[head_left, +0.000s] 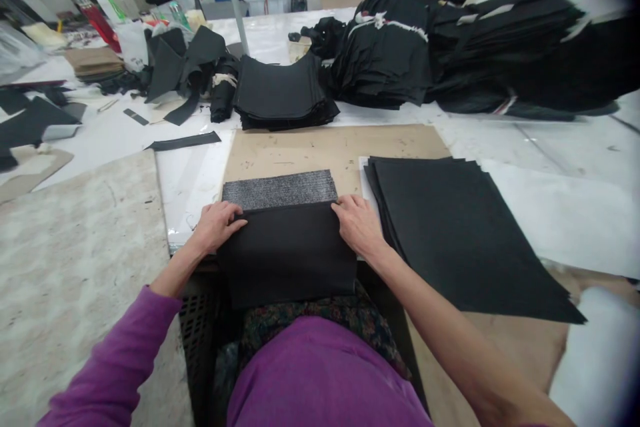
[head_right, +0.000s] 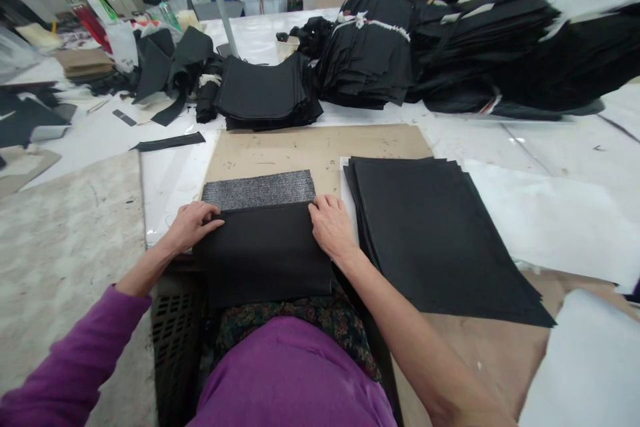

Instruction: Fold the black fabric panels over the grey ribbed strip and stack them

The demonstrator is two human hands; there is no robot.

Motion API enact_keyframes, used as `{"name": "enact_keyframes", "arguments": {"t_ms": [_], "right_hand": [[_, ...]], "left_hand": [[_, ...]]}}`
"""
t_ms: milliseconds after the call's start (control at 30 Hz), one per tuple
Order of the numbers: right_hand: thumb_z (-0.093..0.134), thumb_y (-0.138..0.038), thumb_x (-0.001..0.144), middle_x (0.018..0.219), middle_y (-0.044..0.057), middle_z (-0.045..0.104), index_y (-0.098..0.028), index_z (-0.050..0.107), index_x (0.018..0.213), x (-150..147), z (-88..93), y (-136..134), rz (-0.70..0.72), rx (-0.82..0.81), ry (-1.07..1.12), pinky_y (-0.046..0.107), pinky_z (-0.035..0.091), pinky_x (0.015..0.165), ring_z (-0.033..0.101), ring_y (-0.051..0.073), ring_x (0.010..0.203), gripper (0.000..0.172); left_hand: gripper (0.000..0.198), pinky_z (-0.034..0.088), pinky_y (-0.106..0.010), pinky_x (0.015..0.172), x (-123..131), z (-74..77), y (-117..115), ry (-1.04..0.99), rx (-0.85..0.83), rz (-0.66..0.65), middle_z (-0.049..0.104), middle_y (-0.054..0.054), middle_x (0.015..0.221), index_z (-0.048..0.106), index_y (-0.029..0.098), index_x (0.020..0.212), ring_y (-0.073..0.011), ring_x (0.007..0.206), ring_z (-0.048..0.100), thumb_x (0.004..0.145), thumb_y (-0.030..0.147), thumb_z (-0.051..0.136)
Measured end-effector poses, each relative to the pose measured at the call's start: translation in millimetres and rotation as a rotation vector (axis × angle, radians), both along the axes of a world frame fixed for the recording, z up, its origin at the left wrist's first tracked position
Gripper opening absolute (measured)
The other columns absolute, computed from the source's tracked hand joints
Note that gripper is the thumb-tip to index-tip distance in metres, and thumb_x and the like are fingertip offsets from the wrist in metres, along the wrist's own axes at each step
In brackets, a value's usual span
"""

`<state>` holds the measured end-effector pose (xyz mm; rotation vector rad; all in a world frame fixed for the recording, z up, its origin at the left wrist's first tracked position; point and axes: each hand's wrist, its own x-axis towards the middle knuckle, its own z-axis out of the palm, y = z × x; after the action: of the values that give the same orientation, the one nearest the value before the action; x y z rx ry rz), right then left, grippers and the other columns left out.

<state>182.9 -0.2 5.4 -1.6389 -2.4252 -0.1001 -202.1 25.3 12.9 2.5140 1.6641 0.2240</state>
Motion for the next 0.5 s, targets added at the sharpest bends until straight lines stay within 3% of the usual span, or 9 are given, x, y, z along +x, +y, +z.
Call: {"name": "enact_keyframes", "arguments": {"t_ms": [67,167,267,367,500], "right_hand": [[0.047,-0.011,0.095,0.123,0.015,0.062,-0.014,0.065,0.123,-19.8,10.2,3.9,0.050,0.041,0.049,0.045,0.038,0.096,0.050,0.031,0.114,0.033],[0.051,-0.027,0.101,0.136,0.015,0.058,-0.016,0.054,0.137,-48.9,19.8,10.4,0.240,0.058,0.148,0.045,0.033,0.105,0.048,0.029,0.126,0.038],[0.054,-0.035,0.101,0.121,0.012,0.068,-0.018,0.062,0.124,-65.5,29.1,13.9,0.438,-0.070,0.134,0.040,0.036,0.099,0.058,0.024,0.117,0.030],[0.049,-0.037,0.104,0.103,0.008,0.072,-0.019,0.066,0.105,-65.8,50.7,11.2,0.504,-0.191,0.105,0.032,0.040,0.079,0.066,0.020,0.093,0.025],[0.047,-0.038,0.104,0.096,0.005,0.072,-0.019,0.064,0.101,-33.9,99.2,1.1,0.355,-0.203,0.286,0.028,0.039,0.070,0.065,0.018,0.083,0.025]], "left_hand": [[0.017,0.042,-0.041,0.090,-1.0,8.2,-1.1,-0.060,-0.011,-0.032,0.064,-0.004,0.095,0.065,0.022,0.092,-0.0230,0.095,0.057,0.091,0.039,0.065],[0.016,0.043,-0.042,0.099,-5.8,26.4,-12.3,-0.254,-0.068,-0.164,0.063,-0.007,0.115,0.063,0.021,0.086,-0.0238,0.111,0.056,0.090,0.037,0.064],[0.018,0.046,-0.040,0.103,-17.2,39.1,-29.2,-0.498,-0.232,-0.191,0.064,-0.008,0.122,0.063,0.022,0.088,-0.0233,0.115,0.059,0.089,0.040,0.066],[0.028,0.045,-0.042,0.110,-31.5,33.9,-38.9,-0.752,-0.387,-0.041,0.068,-0.007,0.123,0.066,0.024,0.099,-0.0259,0.118,0.061,0.086,0.048,0.069],[0.071,0.047,-0.052,0.109,-35.6,11.7,-36.0,-1.100,-0.440,0.276,0.067,-0.010,0.131,0.061,0.023,0.126,-0.0314,0.123,0.061,0.093,0.077,0.028]]}}
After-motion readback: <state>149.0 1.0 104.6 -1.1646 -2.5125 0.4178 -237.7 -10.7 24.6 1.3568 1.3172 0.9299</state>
